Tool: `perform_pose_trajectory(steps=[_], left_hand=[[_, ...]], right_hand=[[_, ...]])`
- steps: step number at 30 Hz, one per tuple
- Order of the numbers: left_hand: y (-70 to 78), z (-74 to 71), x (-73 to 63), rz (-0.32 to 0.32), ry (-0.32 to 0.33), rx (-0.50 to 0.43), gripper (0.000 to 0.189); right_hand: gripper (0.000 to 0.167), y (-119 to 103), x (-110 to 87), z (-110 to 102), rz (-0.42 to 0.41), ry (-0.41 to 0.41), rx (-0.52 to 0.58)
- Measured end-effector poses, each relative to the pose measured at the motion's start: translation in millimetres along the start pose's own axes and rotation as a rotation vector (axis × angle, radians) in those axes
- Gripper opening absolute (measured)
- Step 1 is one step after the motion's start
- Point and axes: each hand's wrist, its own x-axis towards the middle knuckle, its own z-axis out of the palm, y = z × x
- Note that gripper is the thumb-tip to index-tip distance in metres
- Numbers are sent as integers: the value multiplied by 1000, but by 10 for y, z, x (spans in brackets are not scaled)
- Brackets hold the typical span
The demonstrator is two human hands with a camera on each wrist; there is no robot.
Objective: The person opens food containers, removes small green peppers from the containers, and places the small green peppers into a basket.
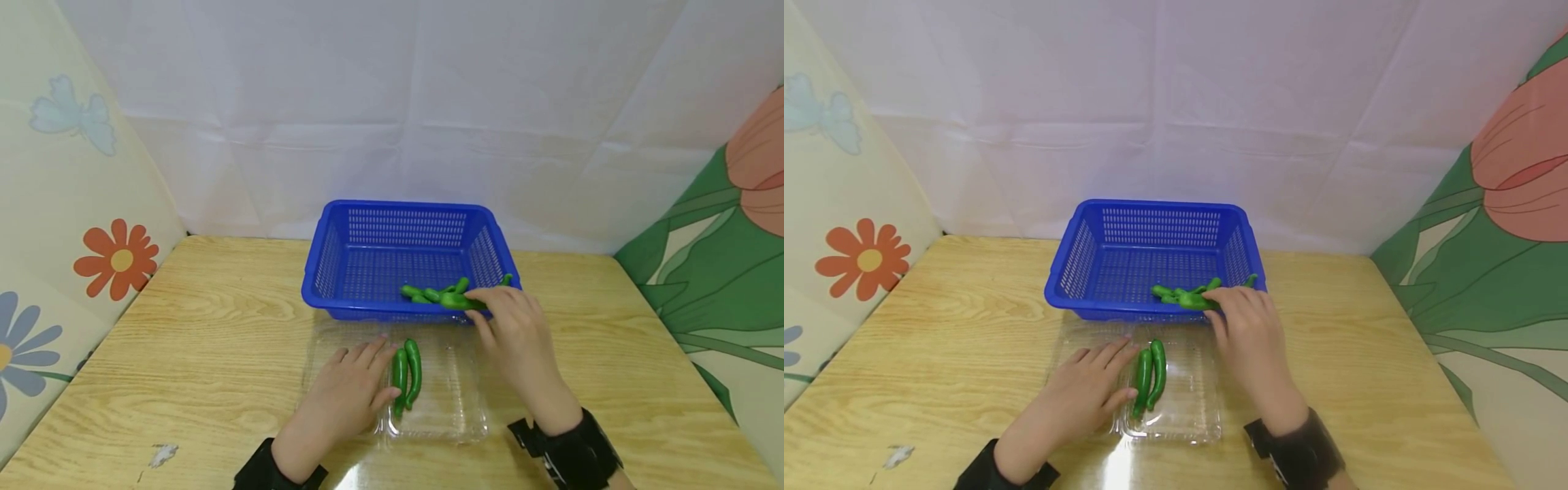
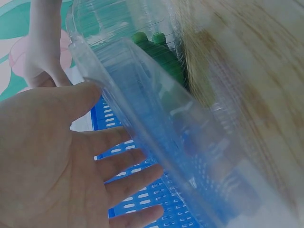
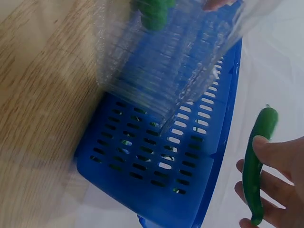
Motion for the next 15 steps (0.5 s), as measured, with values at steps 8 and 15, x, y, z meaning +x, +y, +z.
perform_pose_trajectory(steps=[8,15], left_hand=[[4,-9,-7,6,4,1,62],[8,-32,-3,1,-5,-7,61]], right_hand=[[35,45,-17,29,-6,21,-31],[32,83,-26,51,-6,26,-35]])
